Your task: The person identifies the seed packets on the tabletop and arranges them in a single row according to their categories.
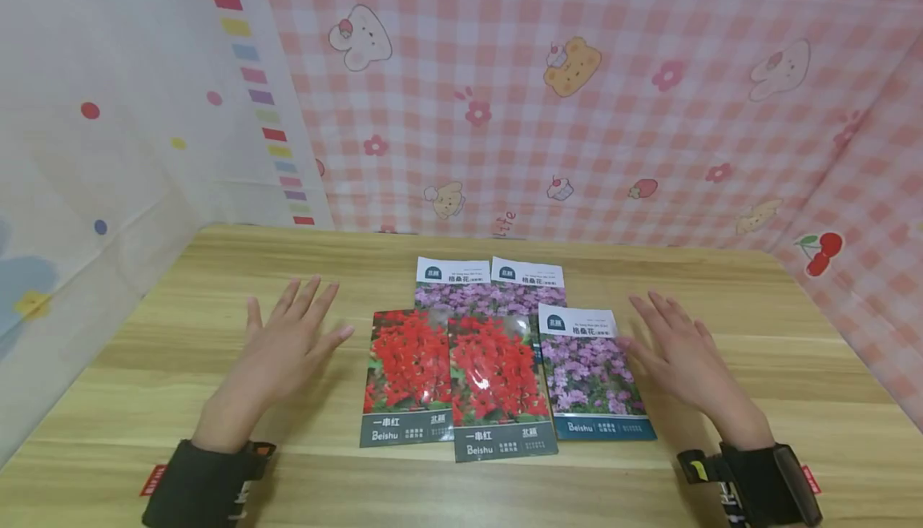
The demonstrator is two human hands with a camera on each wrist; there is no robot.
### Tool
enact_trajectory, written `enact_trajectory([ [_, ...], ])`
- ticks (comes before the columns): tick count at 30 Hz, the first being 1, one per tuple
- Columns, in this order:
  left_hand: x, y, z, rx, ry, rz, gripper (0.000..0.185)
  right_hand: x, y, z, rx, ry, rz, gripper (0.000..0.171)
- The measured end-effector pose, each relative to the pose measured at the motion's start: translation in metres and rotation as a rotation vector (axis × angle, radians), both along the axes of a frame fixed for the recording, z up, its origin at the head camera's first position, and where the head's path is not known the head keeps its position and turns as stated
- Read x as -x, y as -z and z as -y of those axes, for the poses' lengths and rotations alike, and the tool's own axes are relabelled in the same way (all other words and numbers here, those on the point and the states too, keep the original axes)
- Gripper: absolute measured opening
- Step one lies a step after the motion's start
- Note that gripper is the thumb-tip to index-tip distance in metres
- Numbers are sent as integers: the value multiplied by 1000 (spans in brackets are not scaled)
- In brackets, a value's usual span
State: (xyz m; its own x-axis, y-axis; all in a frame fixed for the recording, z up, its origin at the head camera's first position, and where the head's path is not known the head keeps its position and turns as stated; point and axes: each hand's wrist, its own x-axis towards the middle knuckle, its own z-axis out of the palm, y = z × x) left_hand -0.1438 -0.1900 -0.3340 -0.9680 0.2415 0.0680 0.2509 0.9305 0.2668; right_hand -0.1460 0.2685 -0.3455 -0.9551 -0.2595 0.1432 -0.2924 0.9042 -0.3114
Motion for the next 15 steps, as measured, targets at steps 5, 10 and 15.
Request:
enact_trajectory([
  [5,-2,-4,-5,-30,0,-22,69,-3,-3,2,28,-14,-77,63],
  [10,-6,-9,-12,-66,-3,-35,67,-5,-5,7,48,-32,-140,60],
  [15,-11,-14,-20,-120,-13,-44,65,-8,-11,15,59,-47,-178,59],
])
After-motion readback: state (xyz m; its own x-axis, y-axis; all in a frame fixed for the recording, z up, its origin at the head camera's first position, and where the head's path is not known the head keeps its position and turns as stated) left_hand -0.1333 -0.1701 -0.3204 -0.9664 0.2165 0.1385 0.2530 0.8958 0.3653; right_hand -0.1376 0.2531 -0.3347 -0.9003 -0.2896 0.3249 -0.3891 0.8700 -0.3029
